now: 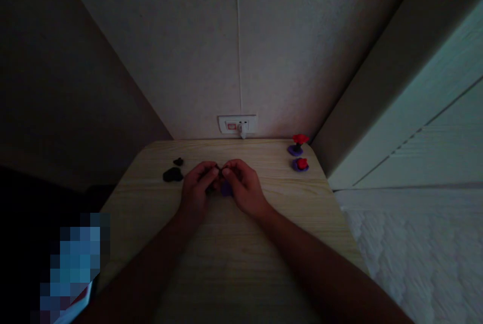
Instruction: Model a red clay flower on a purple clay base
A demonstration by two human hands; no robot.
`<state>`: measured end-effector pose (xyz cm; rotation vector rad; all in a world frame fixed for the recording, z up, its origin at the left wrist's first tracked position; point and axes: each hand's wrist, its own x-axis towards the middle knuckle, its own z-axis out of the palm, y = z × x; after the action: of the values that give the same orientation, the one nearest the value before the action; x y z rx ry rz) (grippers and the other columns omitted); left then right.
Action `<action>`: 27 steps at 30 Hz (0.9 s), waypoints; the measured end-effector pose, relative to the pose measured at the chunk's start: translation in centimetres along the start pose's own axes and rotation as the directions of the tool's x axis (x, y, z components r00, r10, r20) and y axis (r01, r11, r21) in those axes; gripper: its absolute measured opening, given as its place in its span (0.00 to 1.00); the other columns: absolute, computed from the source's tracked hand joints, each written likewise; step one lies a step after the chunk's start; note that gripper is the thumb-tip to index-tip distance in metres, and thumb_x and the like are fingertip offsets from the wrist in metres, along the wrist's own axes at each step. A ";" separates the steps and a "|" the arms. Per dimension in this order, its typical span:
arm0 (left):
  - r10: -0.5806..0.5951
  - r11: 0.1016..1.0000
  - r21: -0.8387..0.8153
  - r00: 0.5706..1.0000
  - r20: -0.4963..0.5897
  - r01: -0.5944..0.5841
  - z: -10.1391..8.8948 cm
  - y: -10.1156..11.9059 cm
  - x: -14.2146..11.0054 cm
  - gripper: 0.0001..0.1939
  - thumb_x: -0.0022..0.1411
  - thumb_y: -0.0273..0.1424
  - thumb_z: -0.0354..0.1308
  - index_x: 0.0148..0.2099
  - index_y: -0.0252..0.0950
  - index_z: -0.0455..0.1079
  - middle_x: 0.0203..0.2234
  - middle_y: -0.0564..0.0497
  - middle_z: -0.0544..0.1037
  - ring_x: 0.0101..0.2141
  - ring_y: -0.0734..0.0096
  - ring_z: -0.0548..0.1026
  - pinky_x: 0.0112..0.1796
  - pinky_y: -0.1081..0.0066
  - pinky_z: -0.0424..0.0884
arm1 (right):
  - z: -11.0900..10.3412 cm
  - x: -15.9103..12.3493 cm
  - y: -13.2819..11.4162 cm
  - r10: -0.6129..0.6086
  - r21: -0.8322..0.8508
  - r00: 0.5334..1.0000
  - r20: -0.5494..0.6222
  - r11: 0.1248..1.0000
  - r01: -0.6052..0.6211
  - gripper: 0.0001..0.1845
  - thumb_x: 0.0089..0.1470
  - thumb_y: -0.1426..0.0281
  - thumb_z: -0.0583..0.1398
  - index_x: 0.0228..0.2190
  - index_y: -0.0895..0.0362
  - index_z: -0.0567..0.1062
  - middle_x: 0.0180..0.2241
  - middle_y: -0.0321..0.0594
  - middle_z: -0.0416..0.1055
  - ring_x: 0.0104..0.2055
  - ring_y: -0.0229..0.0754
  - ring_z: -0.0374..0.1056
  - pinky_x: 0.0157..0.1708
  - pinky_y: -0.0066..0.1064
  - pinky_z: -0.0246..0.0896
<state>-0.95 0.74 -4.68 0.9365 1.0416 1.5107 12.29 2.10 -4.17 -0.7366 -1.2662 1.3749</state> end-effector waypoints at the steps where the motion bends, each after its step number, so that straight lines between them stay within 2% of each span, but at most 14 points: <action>1: -0.008 1.000 -0.017 1.000 -0.008 0.008 0.1 0.0 0.0 0.09 0.56 0.34 0.68 0.37 0.36 0.75 0.23 0.56 0.75 0.22 0.77 0.69 0.25 0.76 0.66 | 0.0 0.0 0.0 0.009 0.011 1.000 0.002 1.000 -0.009 0.16 0.57 0.55 0.67 0.34 0.54 0.73 0.27 0.35 0.73 0.27 0.38 0.70 0.30 0.31 0.70; 5: -0.023 0.998 -0.066 1.000 -0.015 0.022 0.2 0.0 0.0 0.10 0.55 0.35 0.69 0.38 0.36 0.75 0.22 0.57 0.74 0.21 0.78 0.69 0.25 0.76 0.67 | 0.1 -0.1 -0.1 0.009 0.043 1.000 0.001 0.999 -0.009 0.14 0.58 0.57 0.66 0.34 0.54 0.72 0.27 0.35 0.74 0.26 0.38 0.71 0.30 0.31 0.71; 8: 0.015 1.000 -0.025 1.000 0.012 -0.015 0.0 -0.1 0.2 0.10 0.56 0.36 0.69 0.37 0.36 0.75 0.23 0.56 0.74 0.22 0.78 0.69 0.25 0.75 0.67 | 0.1 -0.1 -0.2 -0.011 0.013 1.000 -0.021 1.000 0.011 0.14 0.57 0.57 0.67 0.35 0.54 0.73 0.28 0.34 0.75 0.27 0.37 0.71 0.30 0.30 0.71; 13: 0.051 0.996 0.078 0.999 0.017 -0.052 -0.3 -0.1 0.3 0.12 0.57 0.38 0.68 0.38 0.36 0.75 0.22 0.56 0.73 0.22 0.77 0.69 0.25 0.75 0.66 | -0.7 0.1 0.1 -0.073 -0.134 0.997 -0.022 0.989 0.070 0.15 0.52 0.58 0.71 0.37 0.54 0.78 0.35 0.39 0.77 0.35 0.40 0.74 0.39 0.33 0.73; 18: 0.086 0.973 0.214 0.996 0.026 -0.089 -0.1 0.6 0.0 0.13 0.57 0.39 0.68 0.39 0.36 0.75 0.19 0.57 0.71 0.21 0.76 0.68 0.24 0.75 0.65 | -1.8 0.2 0.7 -0.210 -0.308 0.978 -0.010 0.931 0.197 0.10 0.55 0.61 0.69 0.36 0.53 0.81 0.36 0.41 0.77 0.39 0.42 0.74 0.42 0.35 0.72; 22: 0.132 0.940 0.318 0.991 0.004 -0.127 -0.2 0.8 0.0 0.12 0.54 0.38 0.70 0.36 0.36 0.77 0.23 0.54 0.75 0.23 0.75 0.70 0.25 0.74 0.66 | -1.9 0.2 0.6 -0.166 -0.279 0.986 -0.019 0.948 0.155 0.10 0.53 0.62 0.70 0.34 0.54 0.81 0.34 0.41 0.78 0.36 0.42 0.74 0.41 0.35 0.72; 27: 0.125 0.930 0.351 0.992 -0.025 -0.108 -0.2 0.8 0.3 0.11 0.54 0.37 0.69 0.35 0.35 0.79 0.25 0.51 0.78 0.26 0.71 0.74 0.28 0.72 0.68 | -1.5 0.1 -0.1 -0.063 -0.214 0.996 -0.058 0.976 0.049 0.12 0.47 0.62 0.73 0.30 0.55 0.80 0.29 0.37 0.77 0.30 0.39 0.72 0.35 0.32 0.70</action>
<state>-1.45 0.88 -4.00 1.2333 1.3380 1.4758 13.70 2.64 -4.46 -0.8777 -1.3863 1.1721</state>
